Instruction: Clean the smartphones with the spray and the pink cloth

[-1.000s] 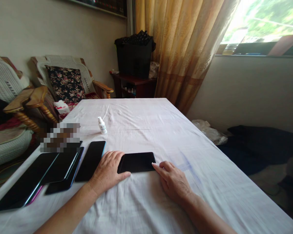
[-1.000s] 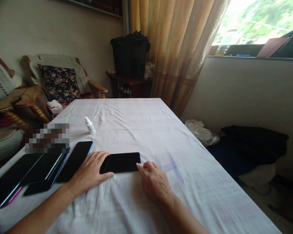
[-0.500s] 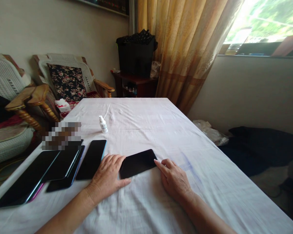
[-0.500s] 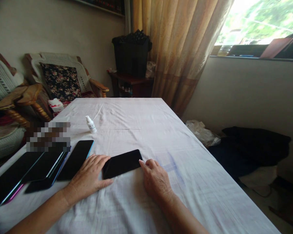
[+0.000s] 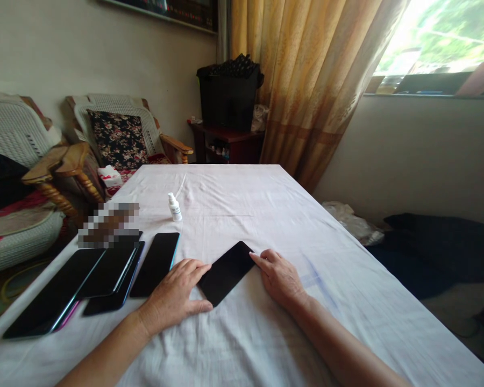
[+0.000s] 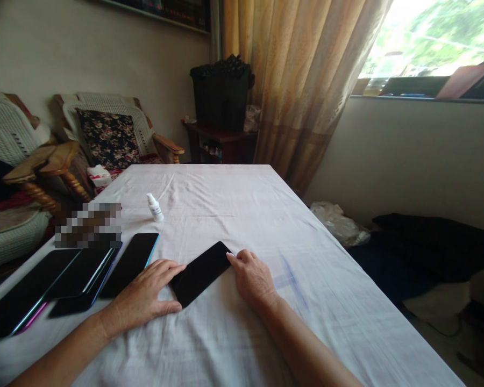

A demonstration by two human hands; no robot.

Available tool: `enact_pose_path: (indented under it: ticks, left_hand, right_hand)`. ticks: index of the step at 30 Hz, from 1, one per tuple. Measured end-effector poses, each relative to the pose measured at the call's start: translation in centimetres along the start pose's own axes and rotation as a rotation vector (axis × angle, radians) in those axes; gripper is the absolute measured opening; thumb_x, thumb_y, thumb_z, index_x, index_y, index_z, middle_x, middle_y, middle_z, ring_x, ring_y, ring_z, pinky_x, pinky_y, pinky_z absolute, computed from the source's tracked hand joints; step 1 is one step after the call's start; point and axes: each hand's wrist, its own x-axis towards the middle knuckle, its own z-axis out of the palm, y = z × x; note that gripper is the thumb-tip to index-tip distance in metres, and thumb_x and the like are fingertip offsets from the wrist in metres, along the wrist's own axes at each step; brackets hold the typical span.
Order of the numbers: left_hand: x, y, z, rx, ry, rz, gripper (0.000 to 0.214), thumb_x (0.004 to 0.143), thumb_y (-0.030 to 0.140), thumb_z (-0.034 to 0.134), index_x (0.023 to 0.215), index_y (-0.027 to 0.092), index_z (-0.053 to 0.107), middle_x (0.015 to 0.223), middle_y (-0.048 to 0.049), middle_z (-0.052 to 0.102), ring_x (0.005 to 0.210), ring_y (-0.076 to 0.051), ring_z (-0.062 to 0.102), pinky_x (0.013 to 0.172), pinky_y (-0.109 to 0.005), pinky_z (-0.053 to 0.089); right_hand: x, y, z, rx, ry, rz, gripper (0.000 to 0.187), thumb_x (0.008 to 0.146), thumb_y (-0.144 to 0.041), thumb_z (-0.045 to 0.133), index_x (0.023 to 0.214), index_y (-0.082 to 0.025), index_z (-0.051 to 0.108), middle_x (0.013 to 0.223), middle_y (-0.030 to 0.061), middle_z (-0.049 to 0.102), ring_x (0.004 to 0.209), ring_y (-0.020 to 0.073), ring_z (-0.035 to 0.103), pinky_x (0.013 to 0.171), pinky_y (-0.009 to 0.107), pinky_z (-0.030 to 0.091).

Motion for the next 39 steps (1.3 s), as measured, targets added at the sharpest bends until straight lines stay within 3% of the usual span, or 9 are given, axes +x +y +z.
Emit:
enact_pose_path:
  ticks: [8, 18, 27, 36, 39]
  left_hand:
    - [0.1, 0.6, 0.9, 0.036, 0.102, -0.001, 0.059, 0.068, 0.043, 0.078, 0.119, 0.023, 0.058, 0.115, -0.0063, 0.064, 0.11, -0.029, 0.058, 0.099, -0.045, 0.045]
    - [0.1, 1.2, 1.4, 0.043, 0.126, -0.036, 0.06, 0.067, 0.045, 0.08, 0.117, 0.022, 0.058, 0.113, -0.0076, 0.064, 0.11, -0.03, 0.057, 0.098, -0.045, 0.046]
    - [0.1, 1.6, 1.5, 0.038, 0.144, -0.055, 0.058, 0.066, 0.046, 0.079, 0.116, 0.024, 0.058, 0.112, -0.0069, 0.064, 0.11, -0.031, 0.057, 0.099, -0.047, 0.045]
    - [0.2, 2.1, 2.0, 0.046, 0.162, -0.091, 0.06, 0.065, 0.051, 0.081, 0.114, 0.023, 0.059, 0.11, -0.0072, 0.064, 0.108, -0.03, 0.058, 0.098, -0.046, 0.045]
    - [0.3, 2.3, 1.8, 0.035, 0.136, -0.104, 0.062, 0.063, 0.048, 0.084, 0.113, 0.022, 0.059, 0.11, -0.0073, 0.064, 0.108, -0.03, 0.058, 0.098, -0.045, 0.045]
  right_hand:
    - [-1.6, -2.0, 0.2, 0.063, 0.003, -0.163, 0.049, 0.088, -0.007, 0.046, 0.13, -0.027, 0.061, 0.104, 0.0075, 0.066, 0.09, 0.0196, 0.061, 0.076, 0.029, 0.051]
    - [-0.4, -0.5, 0.3, -0.003, 0.021, 0.049, 0.045, 0.09, -0.009, 0.044, 0.129, -0.022, 0.062, 0.104, 0.0109, 0.066, 0.092, 0.0226, 0.062, 0.075, 0.032, 0.053]
    - [-1.9, -2.5, 0.4, 0.063, 0.018, -0.182, 0.049, 0.085, -0.007, 0.047, 0.129, -0.025, 0.062, 0.101, 0.0077, 0.066, 0.087, 0.0206, 0.061, 0.074, 0.03, 0.051]
    - [-1.1, -1.0, 0.4, 0.015, 0.05, -0.036, 0.047, 0.088, -0.008, 0.044, 0.128, -0.023, 0.063, 0.101, 0.0089, 0.066, 0.089, 0.0209, 0.062, 0.076, 0.03, 0.051]
    - [-1.3, -1.3, 0.2, 0.011, 0.039, -0.067, 0.046, 0.088, -0.008, 0.044, 0.128, -0.023, 0.063, 0.101, 0.0084, 0.066, 0.088, 0.0206, 0.062, 0.075, 0.029, 0.05]
